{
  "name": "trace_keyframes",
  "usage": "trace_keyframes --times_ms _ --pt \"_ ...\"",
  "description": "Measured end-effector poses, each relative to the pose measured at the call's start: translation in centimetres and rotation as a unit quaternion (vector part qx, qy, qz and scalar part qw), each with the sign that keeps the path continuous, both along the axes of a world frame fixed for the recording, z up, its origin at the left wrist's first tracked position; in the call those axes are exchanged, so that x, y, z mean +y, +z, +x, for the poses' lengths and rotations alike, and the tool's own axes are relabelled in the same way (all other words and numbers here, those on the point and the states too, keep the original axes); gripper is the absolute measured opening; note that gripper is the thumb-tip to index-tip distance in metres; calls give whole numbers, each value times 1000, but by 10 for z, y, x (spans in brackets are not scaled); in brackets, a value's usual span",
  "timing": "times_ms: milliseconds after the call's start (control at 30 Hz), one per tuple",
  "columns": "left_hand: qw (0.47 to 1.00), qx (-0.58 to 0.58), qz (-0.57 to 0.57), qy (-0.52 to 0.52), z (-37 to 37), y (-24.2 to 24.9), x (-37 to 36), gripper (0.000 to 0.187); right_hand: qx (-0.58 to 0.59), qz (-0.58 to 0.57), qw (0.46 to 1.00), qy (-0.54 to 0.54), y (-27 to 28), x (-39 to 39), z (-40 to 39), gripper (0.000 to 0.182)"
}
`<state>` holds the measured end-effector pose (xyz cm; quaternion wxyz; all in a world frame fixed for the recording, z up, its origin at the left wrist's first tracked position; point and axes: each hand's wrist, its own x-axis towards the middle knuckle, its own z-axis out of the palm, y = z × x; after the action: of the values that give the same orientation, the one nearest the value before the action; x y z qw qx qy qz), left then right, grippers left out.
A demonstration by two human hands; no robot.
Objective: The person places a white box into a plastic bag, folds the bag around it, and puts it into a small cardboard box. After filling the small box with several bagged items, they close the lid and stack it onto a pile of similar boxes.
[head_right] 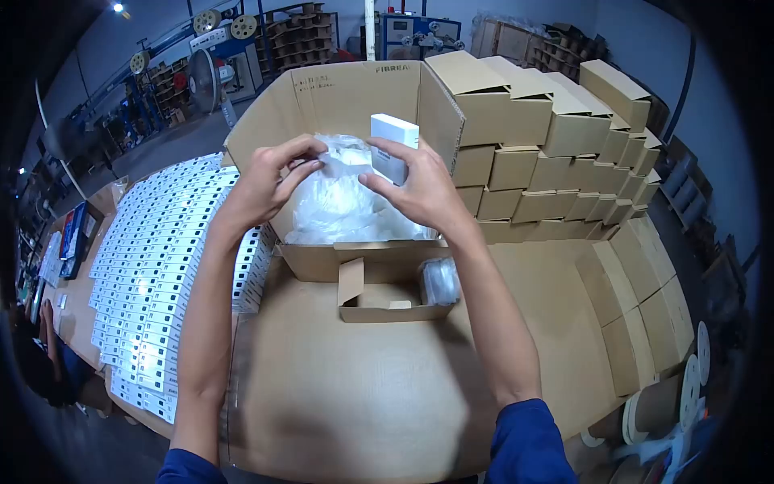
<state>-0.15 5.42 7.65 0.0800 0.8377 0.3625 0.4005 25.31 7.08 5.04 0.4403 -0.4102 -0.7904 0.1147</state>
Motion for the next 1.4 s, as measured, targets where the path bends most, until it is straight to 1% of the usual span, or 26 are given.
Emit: trace_keyframes --times_ms 100,133,233,267,300,333,367,400,467,500,533,600,733,800,900,967,1000,1067,1133,1167,1200,1233,1300,1333,1367,1400 --pt "999 10 20 -28 -1 11 -32 20 -32 -11 999 39 20 -28 8 51" --pt "999 4 -10 -39 2 15 -44 19 -37 -37 997 59 24 -38 8 51" --pt "997 -28 -56 -47 4 12 -66 19 -48 -66 991 109 15 -72 12 37" --pt "994 -40 -82 -56 0 7 -69 19 -46 -76 992 89 10 -84 12 33" --pt "996 -67 -60 -9 1 1 -77 18 -45 -88 993 70 2 -99 11 29" --pt "994 -94 -39 38 6 -9 -91 18 24 -118 992 32 -11 -116 6 23" --pt "989 -119 -16 84 8 -18 -106 17 43 -81 996 0 -26 -131 1 21" --pt "981 -105 65 148 10 -27 -124 17 62 -46 996 -35 -43 -146 -1 19" --pt "967 -123 122 185 22 -34 -173 19 89 1 992 -92 -66 -170 -8 15" --pt "970 -110 128 173 31 -44 -191 22 98 10 989 -113 -75 -182 -13 14" --pt "973 -97 131 162 43 -55 -207 26 105 16 986 -132 -83 -194 -17 13" --pt "969 -122 70 201 73 -76 -220 28 135 -36 980 -142 -92 -212 -23 12" --pt "964 -93 6 249 83 -107 -219 27 195 -110 965 -135 -118 -233 -23 14" --pt "972 -58 33 224 79 -121 -213 25 209 -148 957 -135 -119 -241 -19 18" --pt "982 -45 24 184 80 -132 -214 20 240 -135 950 -147 -139 -247 -14 19" --pt "989 -36 7 141 76 -145 -208 18 199 -177 955 -130 -144 -251 -4 19" --pt "989 -63 -33 132 73 -143 -208 17 179 -199 956 -122 -146 -254 2 20" --pt "980 -119 -110 117 67 -134 -203 17 214 -220 950 -59 -159 -256 14 23" --pt "969 -158 -138 133 59 -134 -195 18 233 -229 945 -19 -164 -260 17 30" --pt "962 -176 -150 142 55 -136 -192 19 223 -238 944 -38 -164 -262 17 30" --pt "927 -258 -214 167 52 -150 -192 20 213 -246 944 -57 -164 -264 17 29" --pt "903 -350 -189 161 55 -159 -192 24 204 -252 943 -76 -164 -266 17 29" --pt "831 -521 -136 140 61 -175 -191 35 230 -205 942 -133 -172 -266 9 29" --pt "798 -552 -231 74 58 -198 -204 48 241 -178 943 -145 -176 -265 7 29" --pt "804 -536 -250 55 64 -216 -213 46 251 -150 943 -155 -179 -263 6 28" --pt "810 -520 -270 36 75 -232 -222 45 252 -169 941 -148 -178 -266 5 26"
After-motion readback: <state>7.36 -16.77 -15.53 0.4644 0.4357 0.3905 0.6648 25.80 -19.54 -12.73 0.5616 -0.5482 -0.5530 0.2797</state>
